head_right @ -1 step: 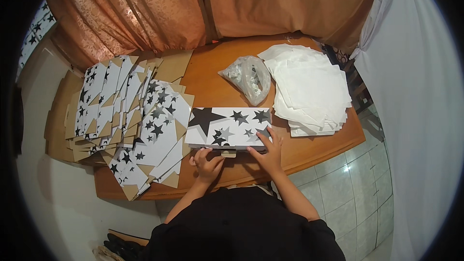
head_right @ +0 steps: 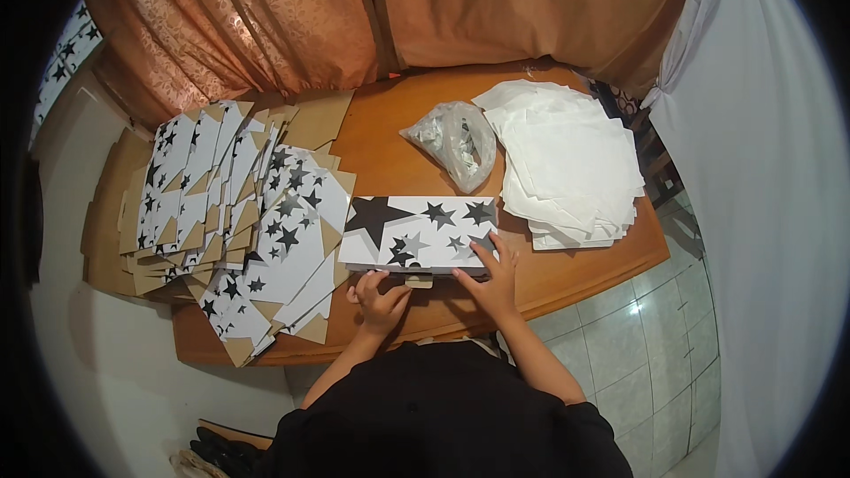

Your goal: Assembling cardboard shoe boxes and placing tissue paper inside.

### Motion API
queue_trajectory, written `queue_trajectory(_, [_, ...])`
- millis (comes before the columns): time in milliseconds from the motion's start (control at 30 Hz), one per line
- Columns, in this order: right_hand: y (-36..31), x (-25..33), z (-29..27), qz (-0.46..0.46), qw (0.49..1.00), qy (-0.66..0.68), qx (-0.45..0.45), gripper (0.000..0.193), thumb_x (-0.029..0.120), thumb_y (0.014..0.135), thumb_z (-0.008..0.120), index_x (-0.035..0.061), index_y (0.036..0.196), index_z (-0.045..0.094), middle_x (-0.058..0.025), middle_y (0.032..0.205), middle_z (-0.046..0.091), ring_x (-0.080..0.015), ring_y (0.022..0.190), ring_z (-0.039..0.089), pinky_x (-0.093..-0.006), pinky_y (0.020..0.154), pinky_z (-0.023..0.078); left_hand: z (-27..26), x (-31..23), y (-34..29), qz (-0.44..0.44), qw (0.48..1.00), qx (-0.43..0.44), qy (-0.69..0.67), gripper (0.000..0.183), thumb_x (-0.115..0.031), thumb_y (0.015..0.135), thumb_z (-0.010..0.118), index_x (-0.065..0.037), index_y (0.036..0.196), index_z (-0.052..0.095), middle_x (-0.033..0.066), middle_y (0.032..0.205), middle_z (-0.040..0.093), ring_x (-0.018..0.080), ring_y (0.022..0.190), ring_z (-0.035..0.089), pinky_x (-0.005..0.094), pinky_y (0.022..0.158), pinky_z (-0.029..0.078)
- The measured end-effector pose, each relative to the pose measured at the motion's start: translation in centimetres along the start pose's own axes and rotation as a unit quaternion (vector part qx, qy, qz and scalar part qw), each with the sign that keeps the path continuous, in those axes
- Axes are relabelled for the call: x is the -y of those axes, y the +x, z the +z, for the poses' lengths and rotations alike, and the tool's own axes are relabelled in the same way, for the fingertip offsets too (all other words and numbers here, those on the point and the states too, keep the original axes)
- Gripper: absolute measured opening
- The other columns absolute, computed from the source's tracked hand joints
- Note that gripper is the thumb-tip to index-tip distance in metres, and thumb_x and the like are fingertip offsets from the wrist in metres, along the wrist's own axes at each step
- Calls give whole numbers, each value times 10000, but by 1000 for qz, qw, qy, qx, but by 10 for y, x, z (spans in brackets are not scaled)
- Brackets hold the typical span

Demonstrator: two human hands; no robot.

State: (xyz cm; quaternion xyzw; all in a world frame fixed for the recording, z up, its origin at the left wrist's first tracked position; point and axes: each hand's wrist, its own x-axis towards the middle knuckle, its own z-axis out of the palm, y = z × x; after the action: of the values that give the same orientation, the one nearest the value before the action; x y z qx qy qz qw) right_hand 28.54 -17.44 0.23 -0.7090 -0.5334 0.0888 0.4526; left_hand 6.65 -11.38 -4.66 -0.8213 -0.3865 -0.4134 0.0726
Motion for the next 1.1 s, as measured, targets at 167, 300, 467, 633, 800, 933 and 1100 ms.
queue_trajectory(167, [-1, -7, 2, 10, 999, -32, 23, 531, 357, 650, 778, 117, 1098, 624, -127, 1312, 419, -313, 1226, 402, -643, 1015, 102, -1, 1, 1, 4, 1000, -4, -2, 84, -291, 660, 734, -294, 713, 669, -33, 1089, 524, 192, 1138, 377, 443, 966, 85])
queue_trajectory(300, [-3, -10, 2, 5, 999, -39, 29, 537, 354, 646, 779, 116, 1100, 620, -114, 1302, 427, -311, 1231, 394, -625, 1024, 80, -1, 1, 2, 12, 1000, -10, -3, 74, -288, 667, 727, -290, 714, 670, -29, 1082, 530, 192, 1142, 374, 444, 968, 83])
queue_trajectory(467, [-4, -9, 3, -22, 996, -81, 23, 518, 376, 664, 760, 136, 1102, 622, -109, 1314, 429, -298, 1207, 431, -670, 993, 87, -5, 3, 14, -1, 998, -26, -49, 108, -266, 676, 715, -267, 781, 689, -5, 1089, 536, 196, 1142, 395, 447, 977, 85])
queue_trajectory(633, [-6, -6, 5, -27, 995, -99, 14, 513, 372, 683, 744, 141, 1120, 608, -113, 1318, 424, -302, 1212, 426, -674, 989, 81, -12, 29, 36, -5, 999, 20, -48, 302, -282, 697, 711, -243, 995, 683, 24, 1149, 561, 223, 1138, 477, 482, 969, 116])
queue_trajectory(800, [-10, -10, 10, -25, 994, -103, 6, 519, 361, 696, 737, 126, 1136, 591, -125, 1325, 412, -316, 1246, 379, -679, 983, 81, -14, 44, 38, 49, 993, 98, -44, 302, -315, 750, 688, -232, 1040, 667, 4, 1155, 589, 182, 1125, 519, 488, 960, 118])
queue_trajectory(933, [-10, -11, 10, -29, 998, -63, -3, 518, 305, 694, 749, 103, 1141, 586, -147, 1324, 408, -351, 1234, 380, -610, 1006, 173, -14, 47, 46, 18, 993, 98, -66, 282, -295, 763, 677, -207, 1031, 666, -2, 1132, 601, 162, 1102, 539, 492, 960, 120])
queue_trajectory(1100, [-9, -12, 11, -30, 999, -22, -18, 504, 255, 682, 763, 89, 1127, 595, -157, 1314, 418, -359, 1218, 394, -528, 1017, 234, -15, 63, 61, 59, 987, 119, -89, 260, -255, 760, 678, -143, 995, 667, 27, 1063, 636, 204, 1036, 577, 461, 912, 303])
